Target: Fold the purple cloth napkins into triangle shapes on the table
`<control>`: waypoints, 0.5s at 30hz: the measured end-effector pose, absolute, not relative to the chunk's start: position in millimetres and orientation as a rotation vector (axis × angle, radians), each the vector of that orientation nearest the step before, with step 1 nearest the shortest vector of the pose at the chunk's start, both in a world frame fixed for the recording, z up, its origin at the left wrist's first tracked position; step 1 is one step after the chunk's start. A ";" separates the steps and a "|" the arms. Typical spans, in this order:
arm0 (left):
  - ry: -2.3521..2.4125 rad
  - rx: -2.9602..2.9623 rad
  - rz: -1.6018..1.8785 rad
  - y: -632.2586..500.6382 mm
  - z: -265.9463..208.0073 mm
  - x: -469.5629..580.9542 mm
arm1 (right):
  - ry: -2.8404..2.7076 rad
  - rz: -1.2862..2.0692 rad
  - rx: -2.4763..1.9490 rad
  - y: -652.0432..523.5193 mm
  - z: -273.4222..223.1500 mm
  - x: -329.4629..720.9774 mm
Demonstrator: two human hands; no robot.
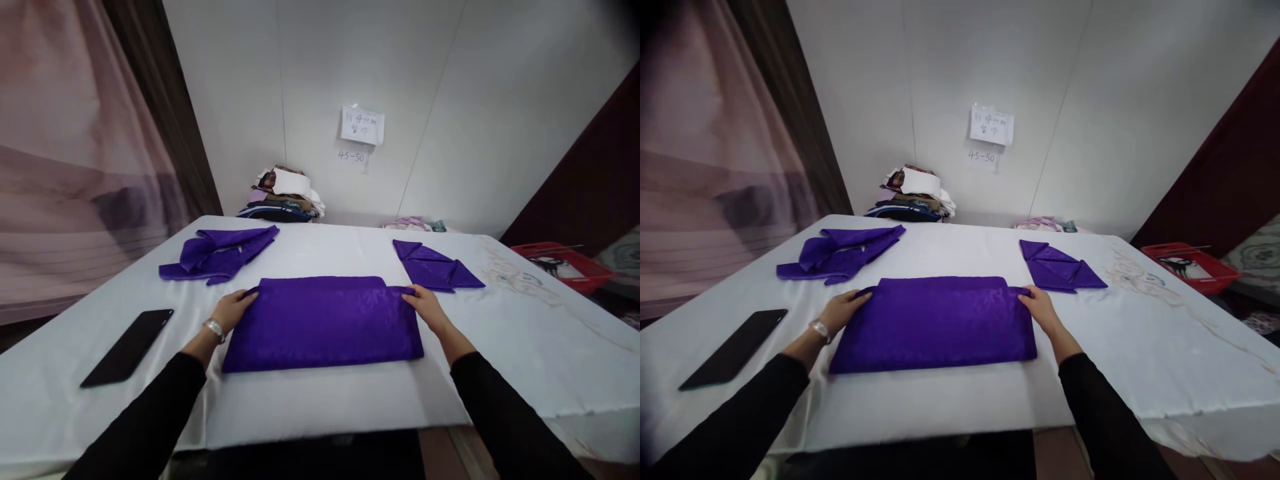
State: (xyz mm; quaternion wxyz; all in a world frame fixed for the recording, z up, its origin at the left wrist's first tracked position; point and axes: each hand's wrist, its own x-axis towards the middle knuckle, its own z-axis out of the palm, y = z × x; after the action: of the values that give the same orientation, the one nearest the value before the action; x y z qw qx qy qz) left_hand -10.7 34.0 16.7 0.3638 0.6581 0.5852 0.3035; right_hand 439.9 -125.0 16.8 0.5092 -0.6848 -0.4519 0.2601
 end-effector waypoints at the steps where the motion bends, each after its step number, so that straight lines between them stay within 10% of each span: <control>1: 1.557 1.725 0.772 42.6 11.3 -8.1 | -1.063 0.614 -1.650 -113.3 8.6 439.1; 15: 1.898 1.984 0.439 90.1 -9.2 12.7 | -1.123 0.248 -1.936 -41.1 -44.5 447.3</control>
State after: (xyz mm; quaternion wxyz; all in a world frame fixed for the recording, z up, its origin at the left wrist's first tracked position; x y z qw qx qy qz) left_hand 12.7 90.1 -9.2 0.1797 0.7019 0.6715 0.1554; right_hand 447.3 -41.1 -44.5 0.4304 -0.7761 -0.4500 0.0996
